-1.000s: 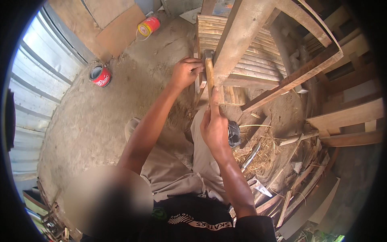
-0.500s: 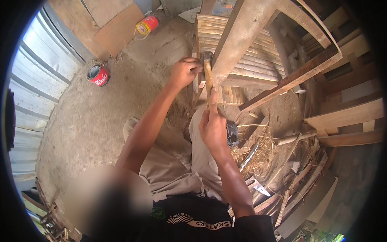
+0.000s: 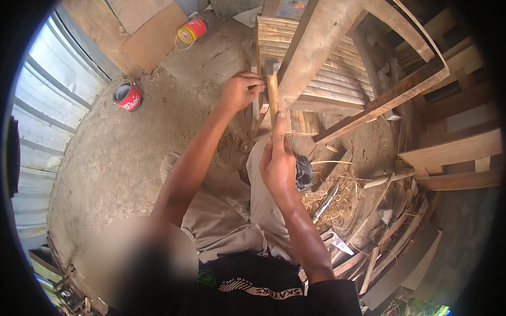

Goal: The person assembles a wooden chair by hammering nails into the frame and attaching wooden slats. They use a hammer and a metal bar to secure the pieces and adjust the chair's position.

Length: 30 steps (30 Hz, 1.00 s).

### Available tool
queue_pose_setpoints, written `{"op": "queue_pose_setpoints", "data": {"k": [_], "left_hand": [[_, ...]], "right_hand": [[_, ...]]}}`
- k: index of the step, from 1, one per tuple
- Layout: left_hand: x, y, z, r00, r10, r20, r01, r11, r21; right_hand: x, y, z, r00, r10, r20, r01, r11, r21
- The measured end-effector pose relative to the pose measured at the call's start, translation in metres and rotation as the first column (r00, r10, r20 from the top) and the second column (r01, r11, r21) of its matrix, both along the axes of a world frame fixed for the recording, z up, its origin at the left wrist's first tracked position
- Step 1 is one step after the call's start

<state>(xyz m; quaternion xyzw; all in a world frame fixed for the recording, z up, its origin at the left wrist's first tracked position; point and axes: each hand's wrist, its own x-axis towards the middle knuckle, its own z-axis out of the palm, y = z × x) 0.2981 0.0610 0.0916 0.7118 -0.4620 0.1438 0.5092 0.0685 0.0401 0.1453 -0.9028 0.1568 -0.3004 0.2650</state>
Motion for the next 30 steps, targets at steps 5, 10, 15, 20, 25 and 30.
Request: {"op": "queue_pose_setpoints", "data": {"k": [5, 10, 15, 20, 25, 30], "left_hand": [[-0.002, 0.001, -0.001, 0.999, 0.031, -0.012, -0.031, 0.999, 0.017], [0.001, 0.002, 0.002, 1.0, -0.011, -0.023, 0.012, 1.0, 0.021], [0.01, 0.01, 0.006, 0.992, -0.117, -0.051, 0.119, 0.992, 0.049], [0.012, 0.005, 0.006, 0.994, -0.029, -0.102, 0.037, 0.996, 0.077], [0.009, 0.004, 0.007, 0.975, -0.067, -0.21, 0.075, 0.997, 0.027], [0.006, 0.006, 0.009, 0.98, -0.049, -0.192, 0.057, 0.998, 0.036]], "right_hand": [[-0.003, 0.001, -0.001, 0.99, -0.002, -0.139, 0.027, 0.983, 0.18], [-0.002, -0.001, -0.009, 0.992, 0.003, -0.127, 0.007, 0.997, 0.08], [-0.002, -0.002, -0.015, 0.994, -0.018, 0.109, 0.021, 1.0, -0.024], [-0.006, 0.0, -0.012, 0.999, 0.012, -0.044, -0.01, 0.999, 0.039], [-0.008, 0.0, -0.011, 0.987, 0.007, 0.163, -0.008, 1.0, 0.005], [-0.01, 0.004, -0.012, 1.0, 0.024, -0.017, -0.024, 0.999, 0.024]]}}
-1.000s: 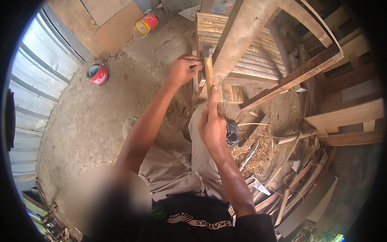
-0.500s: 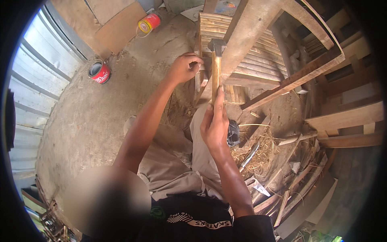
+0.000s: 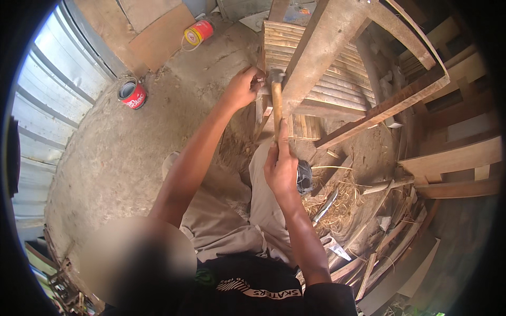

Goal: The person assembles a wooden chair by hammering nails into the frame and attaching wooden slats. They use a hammer and a metal bar to secure the pieces and adjust the chair's position.

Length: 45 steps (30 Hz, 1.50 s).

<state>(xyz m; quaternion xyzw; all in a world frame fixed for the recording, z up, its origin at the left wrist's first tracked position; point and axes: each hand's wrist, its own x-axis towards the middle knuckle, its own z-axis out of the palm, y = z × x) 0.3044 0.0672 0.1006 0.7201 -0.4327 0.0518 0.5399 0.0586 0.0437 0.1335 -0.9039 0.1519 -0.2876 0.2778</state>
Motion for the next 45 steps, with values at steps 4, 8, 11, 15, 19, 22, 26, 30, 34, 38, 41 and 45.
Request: {"op": "queue_pose_setpoints", "data": {"k": [4, 8, 11, 15, 19, 22, 26, 30, 34, 38, 41, 45], "left_hand": [[-0.002, 0.001, 0.0, 1.0, 0.013, 0.022, -0.012, 1.0, -0.015], [0.0, 0.0, 0.0, 0.998, 0.038, 0.054, -0.038, 0.999, -0.005], [0.0, 0.001, 0.001, 0.996, 0.043, 0.081, -0.044, 0.999, 0.011], [-0.002, 0.002, 0.002, 0.998, 0.023, 0.064, -0.021, 0.999, -0.03], [-0.001, 0.003, 0.0, 0.996, 0.026, 0.089, -0.027, 1.0, 0.013], [0.001, 0.005, -0.003, 0.999, 0.005, 0.037, -0.004, 0.999, -0.04], [0.004, 0.008, -0.003, 0.997, -0.068, -0.034, 0.065, 0.994, -0.082], [0.005, 0.008, 0.002, 0.999, -0.045, 0.025, 0.045, 0.999, -0.022], [0.008, 0.002, 0.007, 0.975, 0.167, 0.145, -0.21, 0.903, 0.376], [0.009, 0.001, 0.006, 0.953, 0.209, 0.221, -0.3, 0.773, 0.559], [0.008, 0.003, 0.004, 0.953, 0.207, 0.221, -0.294, 0.807, 0.512], [0.007, 0.002, 0.002, 0.95, 0.216, 0.226, -0.303, 0.813, 0.498]], "right_hand": [[-0.004, 0.003, 0.002, 0.996, -0.025, 0.083, 0.017, 0.995, 0.099], [-0.002, 0.002, -0.006, 0.999, -0.045, -0.019, 0.047, 0.993, 0.109], [-0.001, 0.001, -0.02, 0.992, -0.01, 0.123, -0.003, 0.995, 0.103], [0.001, 0.0, -0.038, 0.956, 0.004, 0.293, 0.022, 0.996, -0.085], [0.001, 0.008, -0.041, 0.999, 0.014, 0.049, -0.015, 1.0, 0.018], [-0.003, 0.019, -0.037, 0.957, 0.0, 0.291, 0.003, 1.0, -0.01], [-0.011, 0.023, -0.031, 0.965, -0.104, 0.241, 0.049, 0.973, 0.226], [-0.009, 0.018, -0.035, 0.985, -0.14, 0.103, 0.119, 0.976, 0.185], [-0.004, 0.02, -0.045, 0.983, -0.114, 0.141, 0.09, 0.981, 0.17], [0.0, 0.021, -0.053, 0.986, -0.165, 0.037, 0.15, 0.955, 0.257], [0.002, 0.018, -0.057, 0.982, -0.184, 0.034, 0.165, 0.937, 0.307], [0.01, 0.015, -0.064, 0.98, -0.127, 0.154, 0.08, 0.956, 0.281]]}}
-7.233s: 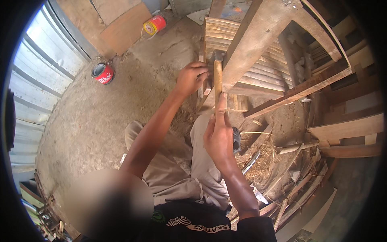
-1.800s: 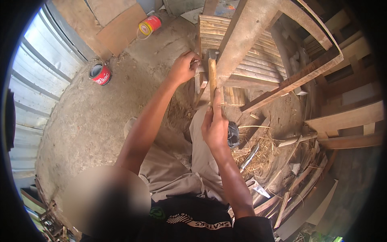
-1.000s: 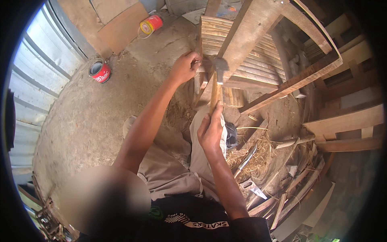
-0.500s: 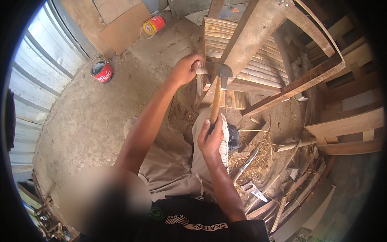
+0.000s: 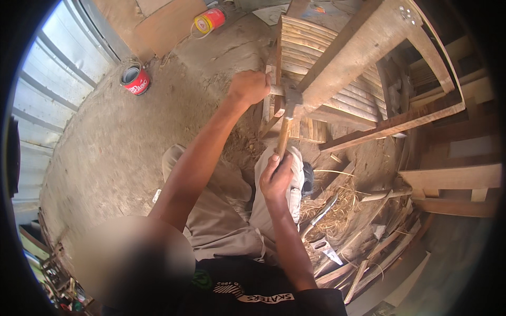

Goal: The person assembles a wooden chair by hammering nails into the frame and attaching wooden slats. They use a hammer and a metal bar to secure the pieces and adjust the chair's position.

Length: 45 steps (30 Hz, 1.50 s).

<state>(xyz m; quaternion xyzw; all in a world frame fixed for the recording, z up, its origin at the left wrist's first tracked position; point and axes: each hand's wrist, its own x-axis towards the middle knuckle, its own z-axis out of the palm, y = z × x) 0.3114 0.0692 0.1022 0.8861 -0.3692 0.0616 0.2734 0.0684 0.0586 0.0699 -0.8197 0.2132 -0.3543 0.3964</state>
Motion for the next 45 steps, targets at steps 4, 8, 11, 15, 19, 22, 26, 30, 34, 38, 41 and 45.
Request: {"op": "queue_pose_setpoints", "data": {"k": [4, 8, 11, 15, 19, 22, 26, 30, 34, 38, 41, 45], "left_hand": [[0.001, -0.002, -0.005, 1.0, 0.012, -0.019, -0.013, 1.0, -0.028], [0.003, -0.004, -0.009, 1.0, -0.005, -0.03, 0.005, 1.0, -0.017], [0.004, -0.005, -0.009, 1.0, 0.006, -0.029, -0.006, 1.0, 0.002], [0.003, -0.004, -0.008, 0.999, -0.034, -0.002, 0.034, 0.999, 0.025], [0.004, -0.002, -0.004, 0.996, -0.046, -0.074, 0.05, 0.997, 0.053], [0.002, -0.001, -0.002, 0.996, -0.059, -0.061, 0.062, 0.997, 0.04], [0.001, 0.001, 0.0, 0.995, -0.045, -0.084, 0.047, 0.999, 0.024], [0.002, 0.0, 0.0, 0.995, -0.048, -0.088, 0.053, 0.997, 0.057], [0.001, 0.001, 0.002, 0.997, -0.019, -0.071, 0.02, 1.0, 0.022], [-0.001, 0.002, 0.01, 0.994, -0.042, -0.105, 0.052, 0.993, 0.103], [0.0, 0.0, 0.014, 0.981, -0.032, -0.191, 0.078, 0.969, 0.236], [0.0, 0.003, 0.008, 0.994, -0.038, -0.105, 0.047, 0.995, 0.087]], "right_hand": [[0.003, -0.004, -0.001, 0.992, -0.057, -0.115, 0.053, 0.998, -0.035], [0.002, -0.008, 0.007, 0.999, 0.022, 0.029, -0.027, 0.988, 0.154], [0.003, -0.006, 0.015, 0.961, -0.036, -0.276, 0.035, 0.999, -0.01], [0.003, 0.006, 0.023, 0.989, 0.023, -0.143, -0.014, 0.998, 0.067], [0.002, 0.007, 0.025, 0.999, -0.007, -0.036, 0.012, 0.993, 0.119], [0.002, 0.001, 0.023, 0.962, -0.102, -0.255, 0.089, 0.994, -0.059], [0.001, 0.0, 0.02, 0.994, -0.068, -0.081, 0.072, 0.996, 0.049], [0.001, 0.002, 0.019, 0.966, -0.062, -0.249, 0.082, 0.994, 0.068], [0.0, -0.001, 0.021, 0.99, -0.035, -0.135, 0.052, 0.991, 0.124], [-0.001, -0.002, 0.023, 0.969, -0.036, -0.244, 0.05, 0.998, 0.048], [-0.001, 0.0, 0.024, 0.959, -0.028, -0.283, 0.057, 0.994, 0.095], [-0.001, 0.001, 0.023, 0.999, -0.012, -0.04, 0.017, 0.991, 0.136]]}}
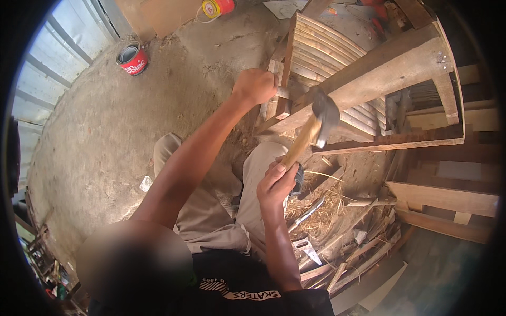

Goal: The person assembles a wooden chair by hammering nails into the frame and attaching wooden slats. They use a hammer and a metal bar to secure the pieces and adjust the chair's position.

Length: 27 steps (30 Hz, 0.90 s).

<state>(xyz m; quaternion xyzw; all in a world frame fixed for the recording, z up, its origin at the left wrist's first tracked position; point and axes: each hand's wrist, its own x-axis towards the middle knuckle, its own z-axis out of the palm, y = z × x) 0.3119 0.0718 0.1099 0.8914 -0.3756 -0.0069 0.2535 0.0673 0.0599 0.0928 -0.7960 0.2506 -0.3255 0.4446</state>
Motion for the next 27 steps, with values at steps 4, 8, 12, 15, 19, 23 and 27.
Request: {"op": "queue_pose_setpoints", "data": {"k": [4, 8, 12, 15, 19, 23, 27], "left_hand": [[0.003, -0.002, -0.01, 0.998, -0.033, 0.05, 0.034, 0.999, -0.026], [0.0, -0.002, -0.012, 0.995, 0.016, 0.095, -0.007, 0.996, -0.087], [0.0, -0.003, -0.01, 0.997, -0.033, 0.071, 0.035, 0.999, -0.033], [0.002, -0.004, -0.01, 0.995, -0.04, 0.094, 0.04, 0.999, 0.0], [0.002, -0.003, -0.01, 0.999, 0.002, 0.038, -0.001, 0.999, -0.032], [0.004, -0.002, -0.003, 1.0, -0.016, 0.019, 0.015, 1.0, 0.013], [0.002, -0.003, 0.003, 0.999, 0.009, -0.042, -0.005, 0.995, 0.102]], "right_hand": [[-0.001, -0.008, -0.002, 0.953, -0.026, -0.302, -0.018, 0.99, -0.14], [-0.005, -0.008, -0.004, 0.998, 0.042, -0.04, -0.044, 0.997, -0.056], [0.0, -0.007, -0.001, 0.997, 0.005, -0.074, -0.02, 0.981, -0.194], [-0.003, -0.006, 0.008, 0.974, 0.011, -0.225, -0.015, 1.0, -0.018], [-0.007, -0.006, 0.017, 0.985, 0.146, 0.089, -0.134, 0.982, -0.131], [-0.005, -0.009, 0.019, 0.921, -0.023, -0.389, -0.075, 0.969, -0.235], [-0.003, -0.007, 0.018, 0.973, -0.013, -0.231, 0.008, 1.0, -0.022]]}}
